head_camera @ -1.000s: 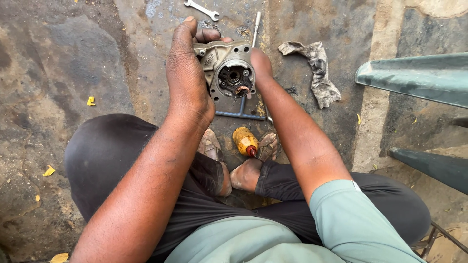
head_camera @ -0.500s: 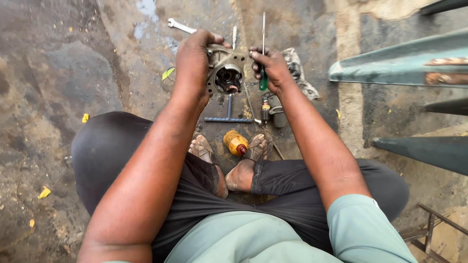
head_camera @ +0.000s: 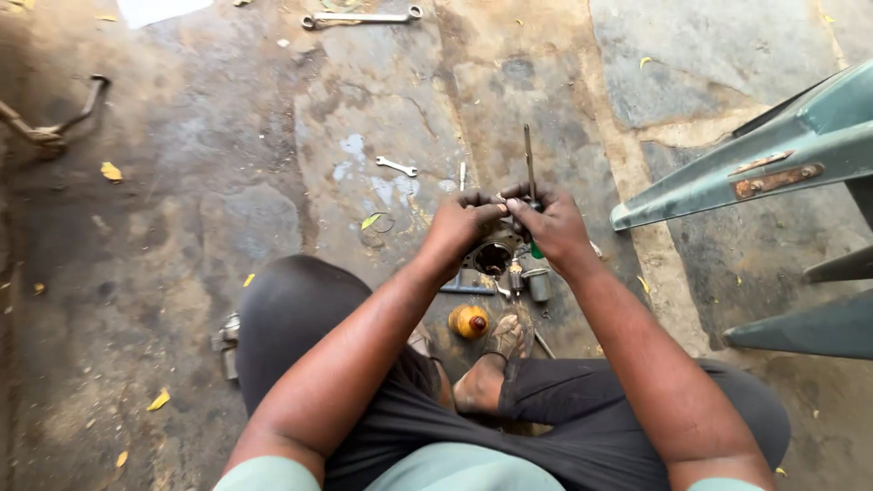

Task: Cleaning and repairing the internal components of a motorcycle starter motor using a screwdriver.

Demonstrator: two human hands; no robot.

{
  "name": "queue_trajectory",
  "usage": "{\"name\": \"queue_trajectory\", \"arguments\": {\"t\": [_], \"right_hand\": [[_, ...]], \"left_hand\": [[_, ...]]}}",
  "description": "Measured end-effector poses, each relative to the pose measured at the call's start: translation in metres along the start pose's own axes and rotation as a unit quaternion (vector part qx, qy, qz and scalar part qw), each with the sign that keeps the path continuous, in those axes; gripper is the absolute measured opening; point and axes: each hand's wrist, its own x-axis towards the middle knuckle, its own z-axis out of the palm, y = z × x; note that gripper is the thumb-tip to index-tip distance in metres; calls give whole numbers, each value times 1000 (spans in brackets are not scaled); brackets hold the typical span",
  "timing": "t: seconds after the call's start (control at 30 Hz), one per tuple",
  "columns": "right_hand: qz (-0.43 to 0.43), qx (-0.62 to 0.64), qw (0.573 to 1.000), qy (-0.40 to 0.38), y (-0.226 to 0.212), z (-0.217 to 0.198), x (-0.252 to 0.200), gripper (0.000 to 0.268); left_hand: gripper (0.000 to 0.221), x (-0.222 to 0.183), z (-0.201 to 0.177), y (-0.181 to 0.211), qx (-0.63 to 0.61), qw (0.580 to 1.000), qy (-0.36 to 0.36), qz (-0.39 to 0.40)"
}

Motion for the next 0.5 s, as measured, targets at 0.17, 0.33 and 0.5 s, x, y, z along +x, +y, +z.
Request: {"name": "queue_trajectory", "arguments": {"t": [0.17, 0.33, 0.5], "right_hand": [[-4, 15, 1000, 7, -9, 8, -49, 12], [12, 37, 998, 43, -11, 5, -79, 13], [90, 79, 988, 98, -20, 10, -94, 16]], "left_hand": [[17, -44, 16, 14, 32, 999, -26, -30], [13, -41, 18, -11, 87, 995, -57, 9], [11, -42, 17, -20, 64, 994, -86, 9]]}}
